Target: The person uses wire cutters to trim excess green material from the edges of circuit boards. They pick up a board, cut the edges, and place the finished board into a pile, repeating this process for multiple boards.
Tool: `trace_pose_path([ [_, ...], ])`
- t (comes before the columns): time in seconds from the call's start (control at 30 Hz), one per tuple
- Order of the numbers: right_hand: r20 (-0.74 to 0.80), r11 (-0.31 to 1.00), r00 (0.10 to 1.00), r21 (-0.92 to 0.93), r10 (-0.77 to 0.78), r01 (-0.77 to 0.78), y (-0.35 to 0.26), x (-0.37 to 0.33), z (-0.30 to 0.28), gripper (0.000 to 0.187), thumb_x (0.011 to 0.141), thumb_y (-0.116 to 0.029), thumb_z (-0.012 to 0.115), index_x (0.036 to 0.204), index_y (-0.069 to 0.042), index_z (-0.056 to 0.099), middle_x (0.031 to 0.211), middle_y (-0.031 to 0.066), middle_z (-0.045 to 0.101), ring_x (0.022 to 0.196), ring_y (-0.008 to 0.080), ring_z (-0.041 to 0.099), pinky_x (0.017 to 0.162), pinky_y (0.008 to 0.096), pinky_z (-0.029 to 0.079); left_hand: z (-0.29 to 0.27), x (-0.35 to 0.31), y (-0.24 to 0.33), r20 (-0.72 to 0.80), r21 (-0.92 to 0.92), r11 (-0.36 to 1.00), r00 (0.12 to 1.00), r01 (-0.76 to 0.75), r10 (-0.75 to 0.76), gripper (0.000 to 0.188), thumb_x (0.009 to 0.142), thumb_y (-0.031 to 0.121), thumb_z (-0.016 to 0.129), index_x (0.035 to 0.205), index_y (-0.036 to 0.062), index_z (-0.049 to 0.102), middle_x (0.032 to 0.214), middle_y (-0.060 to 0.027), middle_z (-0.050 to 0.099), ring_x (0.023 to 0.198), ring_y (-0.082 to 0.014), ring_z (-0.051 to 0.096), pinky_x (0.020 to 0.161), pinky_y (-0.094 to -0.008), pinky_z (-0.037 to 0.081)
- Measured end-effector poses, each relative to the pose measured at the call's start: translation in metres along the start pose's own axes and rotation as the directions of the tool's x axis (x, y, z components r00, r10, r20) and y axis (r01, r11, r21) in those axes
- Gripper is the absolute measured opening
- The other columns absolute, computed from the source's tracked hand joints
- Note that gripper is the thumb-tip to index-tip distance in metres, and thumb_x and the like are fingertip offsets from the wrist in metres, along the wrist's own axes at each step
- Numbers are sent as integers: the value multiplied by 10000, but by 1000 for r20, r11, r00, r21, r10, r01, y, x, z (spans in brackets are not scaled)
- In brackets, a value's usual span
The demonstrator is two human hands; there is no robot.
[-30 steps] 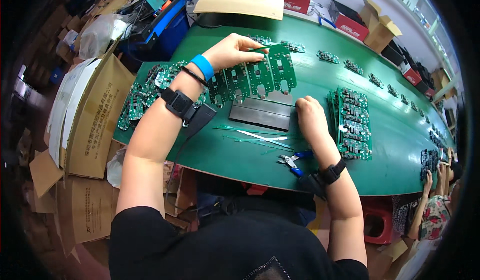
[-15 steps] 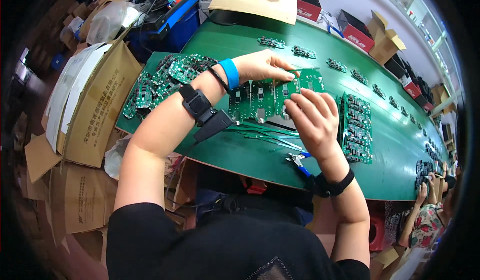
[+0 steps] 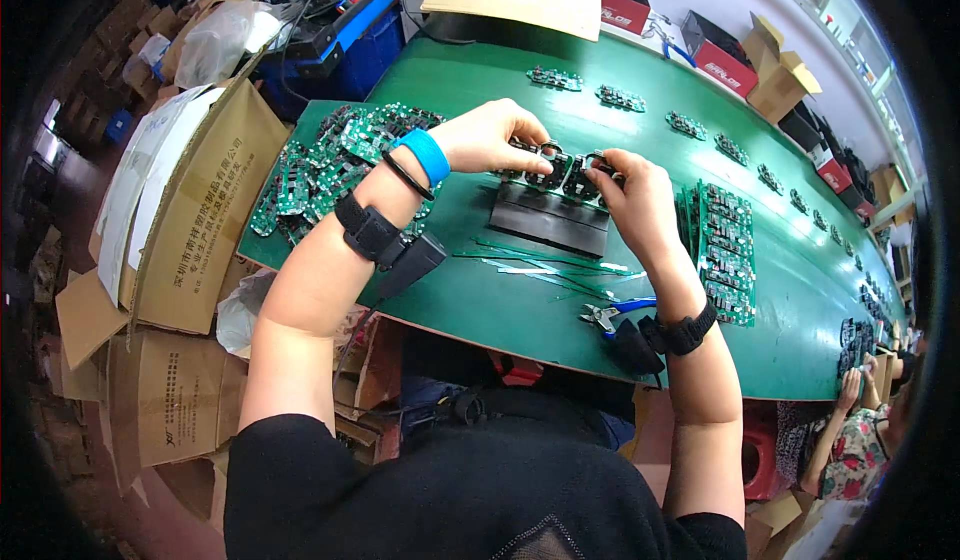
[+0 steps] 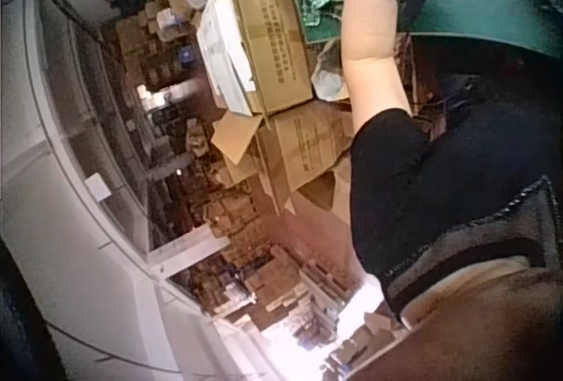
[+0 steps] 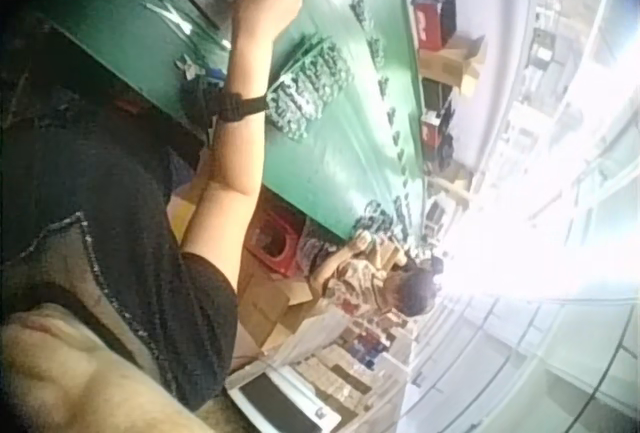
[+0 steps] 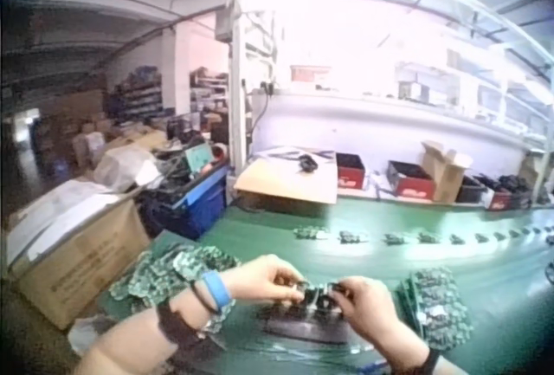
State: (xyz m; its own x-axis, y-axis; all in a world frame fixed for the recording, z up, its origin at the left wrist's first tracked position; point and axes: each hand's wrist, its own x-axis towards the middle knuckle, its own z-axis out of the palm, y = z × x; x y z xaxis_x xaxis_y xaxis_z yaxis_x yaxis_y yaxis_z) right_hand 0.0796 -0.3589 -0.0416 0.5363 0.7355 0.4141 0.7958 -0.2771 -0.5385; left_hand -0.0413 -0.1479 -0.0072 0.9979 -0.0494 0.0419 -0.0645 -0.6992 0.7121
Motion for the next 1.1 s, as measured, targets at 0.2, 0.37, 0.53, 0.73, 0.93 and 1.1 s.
trace_pose_path([
  [0.2, -44, 995, 999, -90, 29, -33, 17, 7, 4, 229, 847, -235, 683, 988, -56, 695, 952, 175, 687, 922, 357, 657, 804, 433, 512, 10, 30, -22, -100, 42, 993, 988, -111, 115, 355, 887, 258, 715, 1087, -33, 672, 919, -100, 710, 848, -121, 622, 799, -289, 512],
  [0.37, 36, 980, 993, -170, 110, -102, 46, 53, 23, 270, 831, -258, 674, 979, -37, 722, 908, 203, 700, 872, 361, 680, 790, 422, 527, -10, 84, -61, -32, 206, 961, 983, 184, -182, 455, 867, 427, 706, 1044, 7, 726, 896, -70, 726, 761, -119, 604, 725, -299, 504],
  [0.53, 226, 932, 921, -251, 319, -261, 67, 82, 53, 304, 805, -290, 632, 918, -29, 739, 930, 218, 703, 896, 372, 687, 841, 439, 537, -13, 81, -86, -27, 113, 940, 946, 323, -322, 480, 835, 491, 725, 1005, 43, 750, 843, -27, 707, 733, -106, 567, 689, -279, 472],
  [0.73, -212, 985, 965, -45, 152, -165, 57, 72, 13, 280, 822, -256, 605, 950, -32, 715, 906, 218, 685, 886, 393, 657, 810, 461, 514, -55, 70, -83, -451, -319, 907, 798, 274, -400, 357, 822, 330, 786, 962, 9, 718, 819, -32, 674, 689, -112, 555, 627, -284, 446],
  [0.93, -158, 967, 984, 228, -77, 112, -4, 6, -4, 218, 832, -150, 624, 988, -6, 673, 935, 207, 671, 881, 373, 656, 785, 421, 516, -99, 96, -156, -750, -509, 849, 411, 143, -518, 258, 784, 200, 823, 858, -21, 711, 768, -66, 658, 673, -167, 563, 616, -337, 462],
  [1.1, -15, 918, 997, 391, 82, -70, 1, -41, -4, 293, 819, -92, 641, 1087, -6, 561, 819, 184, 637, 776, 324, 662, 721, 378, 519, -84, 134, -184, -745, -596, 750, 151, 287, -649, 314, 709, 177, 852, 862, -61, 716, 891, -151, 718, 771, -218, 676, 709, -386, 538],
])
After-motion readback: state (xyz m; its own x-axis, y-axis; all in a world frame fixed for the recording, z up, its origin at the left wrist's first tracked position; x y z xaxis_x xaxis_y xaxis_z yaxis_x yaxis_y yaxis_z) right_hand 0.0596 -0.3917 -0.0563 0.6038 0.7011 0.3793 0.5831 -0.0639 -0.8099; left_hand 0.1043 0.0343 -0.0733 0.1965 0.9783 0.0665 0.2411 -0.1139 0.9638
